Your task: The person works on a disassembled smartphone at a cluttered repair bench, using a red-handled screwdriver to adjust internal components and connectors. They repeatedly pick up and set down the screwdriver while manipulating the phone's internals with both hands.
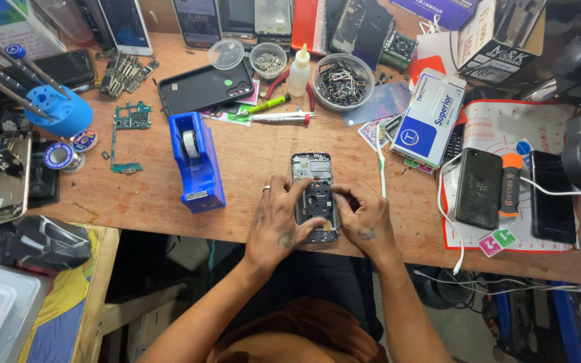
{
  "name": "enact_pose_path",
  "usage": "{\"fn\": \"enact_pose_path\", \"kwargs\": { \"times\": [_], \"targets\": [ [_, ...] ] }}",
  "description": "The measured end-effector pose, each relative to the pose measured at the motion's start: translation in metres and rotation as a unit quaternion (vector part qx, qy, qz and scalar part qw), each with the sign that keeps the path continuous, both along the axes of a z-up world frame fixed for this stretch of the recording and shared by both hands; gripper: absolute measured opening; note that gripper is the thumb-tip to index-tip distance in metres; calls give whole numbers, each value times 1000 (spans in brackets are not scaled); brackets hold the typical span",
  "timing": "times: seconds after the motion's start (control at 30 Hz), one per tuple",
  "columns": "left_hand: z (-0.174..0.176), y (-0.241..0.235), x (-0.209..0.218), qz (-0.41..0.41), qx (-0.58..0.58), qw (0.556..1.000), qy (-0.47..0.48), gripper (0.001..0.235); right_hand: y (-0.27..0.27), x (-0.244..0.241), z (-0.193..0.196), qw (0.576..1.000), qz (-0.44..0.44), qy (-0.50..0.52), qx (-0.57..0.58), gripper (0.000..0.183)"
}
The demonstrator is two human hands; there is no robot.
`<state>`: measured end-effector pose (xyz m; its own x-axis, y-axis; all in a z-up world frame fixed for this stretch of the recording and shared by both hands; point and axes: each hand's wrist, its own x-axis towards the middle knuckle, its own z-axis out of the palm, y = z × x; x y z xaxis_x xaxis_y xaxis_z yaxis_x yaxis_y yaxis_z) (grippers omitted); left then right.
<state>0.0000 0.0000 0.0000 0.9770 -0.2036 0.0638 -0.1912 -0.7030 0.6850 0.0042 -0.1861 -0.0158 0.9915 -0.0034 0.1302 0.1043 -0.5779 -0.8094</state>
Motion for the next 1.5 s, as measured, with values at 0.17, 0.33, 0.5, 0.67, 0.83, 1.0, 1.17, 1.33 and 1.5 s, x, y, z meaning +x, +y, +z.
{"fn": "enact_pose_path", "kwargs": {
  "times": [0.17,0.33,0.5,0.67,0.83,1.0,1.17,1.33,1.5],
  "targets": [
    [-1,0,10,7,2,1000,9,83,0,-1,1,1000,-3,-11,12,14],
    [-2,1,13,2,-10,1000,0,75,0,-1,-1,999,-1,-31,27,14],
    [-4,4,19,-4,-23,1000,-5,74,0,0,-1,1000,-5,-19,23,14],
    [-12,6,22,-15,-38,999,-25,71,-1,1,-2,999,0,-31,20,15],
    [-25,10,26,-27,-60,996,-54,53,-3,0,-4,999,5,-43,14,15],
    [-23,11,23,-43,-39,998,-35,74,-3,0,-4,999,8,-43,9,15],
    [-13,6,14,-17,-55,997,-49,81,0,-4,8,998,45,-32,-21,37],
    [-18,4,11,-1,-62,997,-38,77,2,-5,17,995,45,30,-87,59],
    [-22,8,12,-9,-76,995,-60,78,-1,5,22,989,90,42,-106,64]
  ]
}}
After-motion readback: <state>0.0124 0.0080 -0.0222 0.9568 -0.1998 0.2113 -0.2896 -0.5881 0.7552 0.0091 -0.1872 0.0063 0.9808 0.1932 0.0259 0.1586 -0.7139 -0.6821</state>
